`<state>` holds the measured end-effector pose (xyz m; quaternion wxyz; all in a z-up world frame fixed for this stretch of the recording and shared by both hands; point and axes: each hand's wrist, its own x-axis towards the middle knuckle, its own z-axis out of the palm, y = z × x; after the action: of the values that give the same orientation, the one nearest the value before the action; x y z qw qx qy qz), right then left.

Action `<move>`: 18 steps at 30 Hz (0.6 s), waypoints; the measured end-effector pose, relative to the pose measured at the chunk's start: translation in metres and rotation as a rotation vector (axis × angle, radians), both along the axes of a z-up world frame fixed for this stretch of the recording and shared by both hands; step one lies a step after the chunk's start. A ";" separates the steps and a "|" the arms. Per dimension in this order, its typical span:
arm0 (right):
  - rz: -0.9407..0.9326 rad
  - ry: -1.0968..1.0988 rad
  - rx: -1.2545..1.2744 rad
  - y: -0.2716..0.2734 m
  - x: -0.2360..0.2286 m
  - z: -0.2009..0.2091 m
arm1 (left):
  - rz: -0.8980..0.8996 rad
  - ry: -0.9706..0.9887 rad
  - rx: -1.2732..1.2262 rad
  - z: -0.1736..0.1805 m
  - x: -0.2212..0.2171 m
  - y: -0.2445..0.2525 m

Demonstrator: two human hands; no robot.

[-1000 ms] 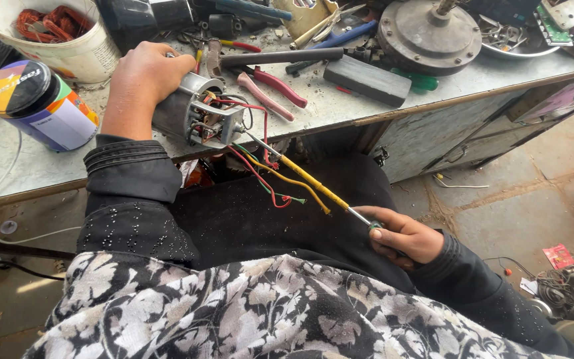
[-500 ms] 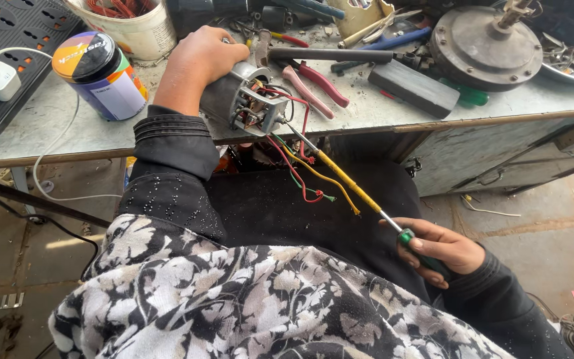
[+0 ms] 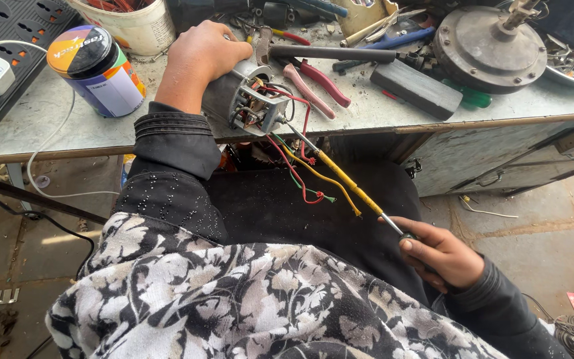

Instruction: The person is repairing a small electrical motor on a cluttered workbench. They use a screwdriver to adjust internal components, a hammer to tap the motor casing, and pliers to manipulate wires and parts.

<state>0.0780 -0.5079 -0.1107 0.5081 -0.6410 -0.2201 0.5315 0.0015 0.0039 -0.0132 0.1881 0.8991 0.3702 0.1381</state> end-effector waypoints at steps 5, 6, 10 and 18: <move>-0.006 0.036 -0.003 0.002 0.001 0.001 | -0.005 -0.024 -0.005 -0.002 0.000 0.003; 0.001 0.067 0.009 0.002 0.002 0.001 | -0.005 -0.033 -0.008 -0.002 -0.001 0.003; -0.011 0.100 0.017 0.002 0.008 0.001 | -0.002 -0.050 -0.020 -0.004 -0.001 0.004; 0.013 0.056 0.057 0.001 0.008 -0.004 | -0.001 -0.054 -0.013 -0.003 -0.001 0.003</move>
<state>0.0856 -0.5072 -0.1151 0.5288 -0.6097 -0.2249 0.5460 0.0005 0.0073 -0.0160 0.2037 0.8940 0.3656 0.1599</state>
